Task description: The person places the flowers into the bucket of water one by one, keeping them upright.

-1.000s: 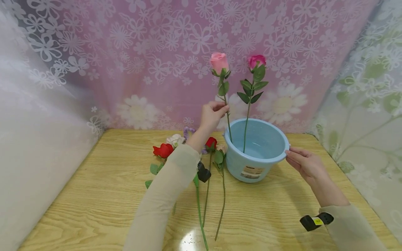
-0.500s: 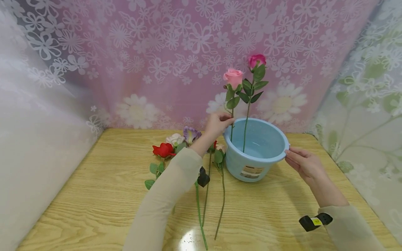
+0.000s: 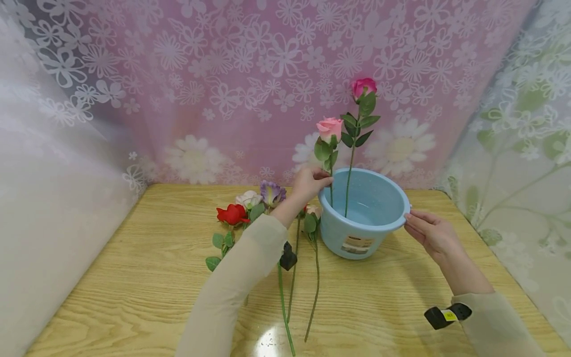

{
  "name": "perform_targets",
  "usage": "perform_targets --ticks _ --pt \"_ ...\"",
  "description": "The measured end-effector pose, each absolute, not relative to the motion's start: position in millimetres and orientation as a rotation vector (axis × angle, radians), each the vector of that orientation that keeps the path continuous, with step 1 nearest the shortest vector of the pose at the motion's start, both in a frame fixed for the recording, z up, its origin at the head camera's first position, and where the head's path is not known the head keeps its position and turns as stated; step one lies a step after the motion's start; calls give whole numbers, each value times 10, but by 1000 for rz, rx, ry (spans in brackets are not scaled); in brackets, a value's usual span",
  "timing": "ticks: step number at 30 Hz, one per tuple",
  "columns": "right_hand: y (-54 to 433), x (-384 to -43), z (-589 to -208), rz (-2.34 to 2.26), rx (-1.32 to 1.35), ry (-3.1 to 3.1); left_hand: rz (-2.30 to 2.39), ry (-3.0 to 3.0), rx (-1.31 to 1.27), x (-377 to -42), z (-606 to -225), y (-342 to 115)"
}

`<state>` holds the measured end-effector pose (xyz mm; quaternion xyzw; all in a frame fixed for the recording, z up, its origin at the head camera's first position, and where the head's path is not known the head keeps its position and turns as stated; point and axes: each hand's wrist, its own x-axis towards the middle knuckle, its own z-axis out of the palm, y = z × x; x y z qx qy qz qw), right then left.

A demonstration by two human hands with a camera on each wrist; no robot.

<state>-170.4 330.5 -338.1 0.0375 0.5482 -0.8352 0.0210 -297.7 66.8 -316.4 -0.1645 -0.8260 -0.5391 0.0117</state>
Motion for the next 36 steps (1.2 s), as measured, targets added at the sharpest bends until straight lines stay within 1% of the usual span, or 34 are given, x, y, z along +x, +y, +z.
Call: perform_targets --ticks 16,23,31,36 --pt "3314 -1705 -3372 -2594 140 1666 -1677 -2574 -501 -2965 -3180 624" --pt "3304 -1705 -3385 -2604 118 1659 -1854 -2504 -475 -2945 -3211 564" --pt "3304 -1697 -3392 -2596 107 1676 -1945 -2438 -555 -2920 -3256 424" --pt "3306 -1698 -3388 -2598 103 1669 -1981 -2465 -506 -2887 -3235 332"
